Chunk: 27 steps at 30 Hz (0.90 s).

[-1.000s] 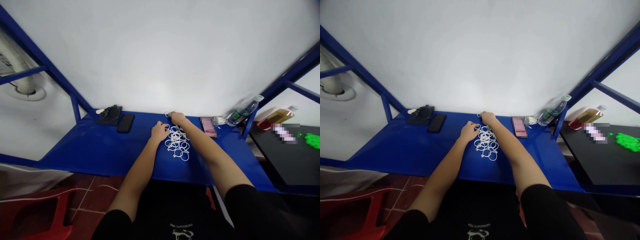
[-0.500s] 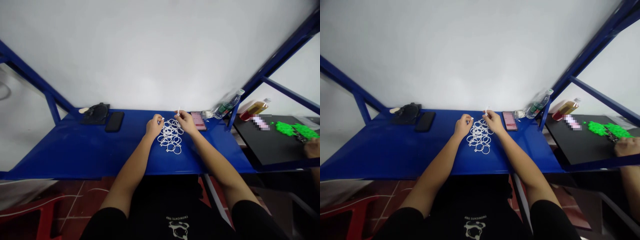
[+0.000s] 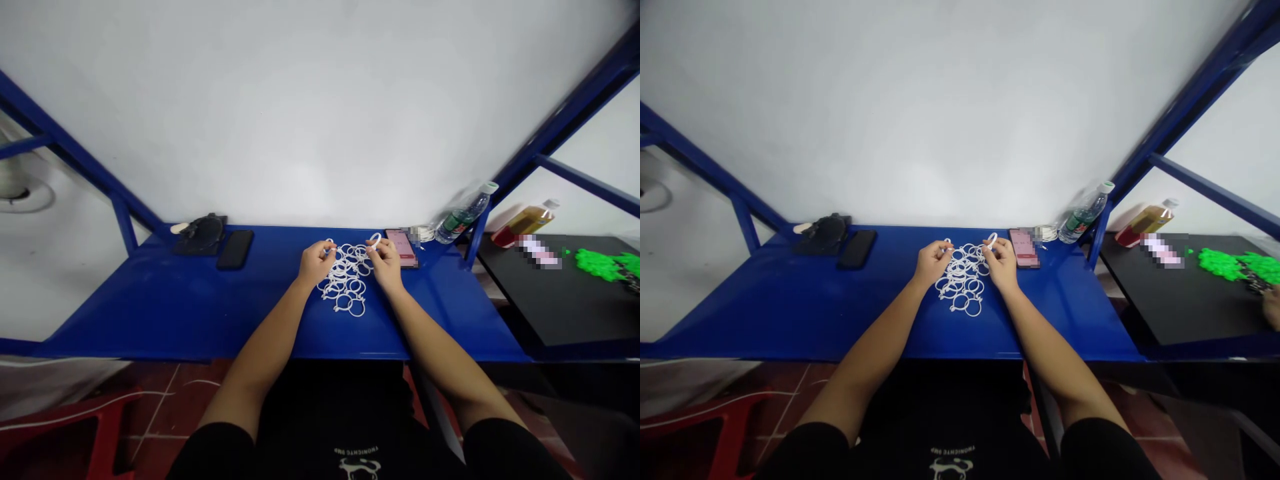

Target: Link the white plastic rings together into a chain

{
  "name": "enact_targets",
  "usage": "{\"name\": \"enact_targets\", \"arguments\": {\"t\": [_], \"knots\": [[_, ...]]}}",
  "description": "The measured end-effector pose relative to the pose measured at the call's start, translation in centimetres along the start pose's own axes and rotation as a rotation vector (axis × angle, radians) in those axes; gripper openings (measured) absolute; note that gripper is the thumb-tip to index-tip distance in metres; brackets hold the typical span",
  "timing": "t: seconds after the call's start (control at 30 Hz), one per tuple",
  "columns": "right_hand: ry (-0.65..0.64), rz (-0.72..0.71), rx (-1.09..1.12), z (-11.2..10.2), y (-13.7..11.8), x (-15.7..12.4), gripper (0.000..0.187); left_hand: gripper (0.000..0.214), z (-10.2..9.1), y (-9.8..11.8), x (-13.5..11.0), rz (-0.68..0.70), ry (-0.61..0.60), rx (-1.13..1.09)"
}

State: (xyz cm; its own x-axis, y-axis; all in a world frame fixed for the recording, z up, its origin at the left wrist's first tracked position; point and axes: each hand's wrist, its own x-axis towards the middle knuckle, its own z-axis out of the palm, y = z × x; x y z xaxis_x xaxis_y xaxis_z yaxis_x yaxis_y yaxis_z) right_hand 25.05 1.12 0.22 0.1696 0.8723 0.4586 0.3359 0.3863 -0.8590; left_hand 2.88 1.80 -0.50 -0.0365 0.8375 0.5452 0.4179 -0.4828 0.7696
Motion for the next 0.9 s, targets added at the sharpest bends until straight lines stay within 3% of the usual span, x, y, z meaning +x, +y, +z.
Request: {"name": "enact_targets", "arguments": {"t": [0.17,0.3,0.53,0.9], "knots": [[-0.055,0.033,0.083,0.67,-0.12,-0.65,0.033,0.012,-0.01,0.29,-0.02,0.054,0.069,-0.003],[-0.109,0.147,0.151,0.90,-0.06,-1.04,0.037,0.017,-0.03,0.05,-0.05,0.064,0.050,0.012],[-0.232,0.192,0.274,0.82,0.09,-1.03,0.034,0.026,-0.27,-0.12,0.19,0.071,0.062,0.019],[-0.283,0.210,0.245,0.74,-0.04,-0.88,0.036,0.030,-0.55,-0.15,0.48,0.034,0.038,0.077]]}}
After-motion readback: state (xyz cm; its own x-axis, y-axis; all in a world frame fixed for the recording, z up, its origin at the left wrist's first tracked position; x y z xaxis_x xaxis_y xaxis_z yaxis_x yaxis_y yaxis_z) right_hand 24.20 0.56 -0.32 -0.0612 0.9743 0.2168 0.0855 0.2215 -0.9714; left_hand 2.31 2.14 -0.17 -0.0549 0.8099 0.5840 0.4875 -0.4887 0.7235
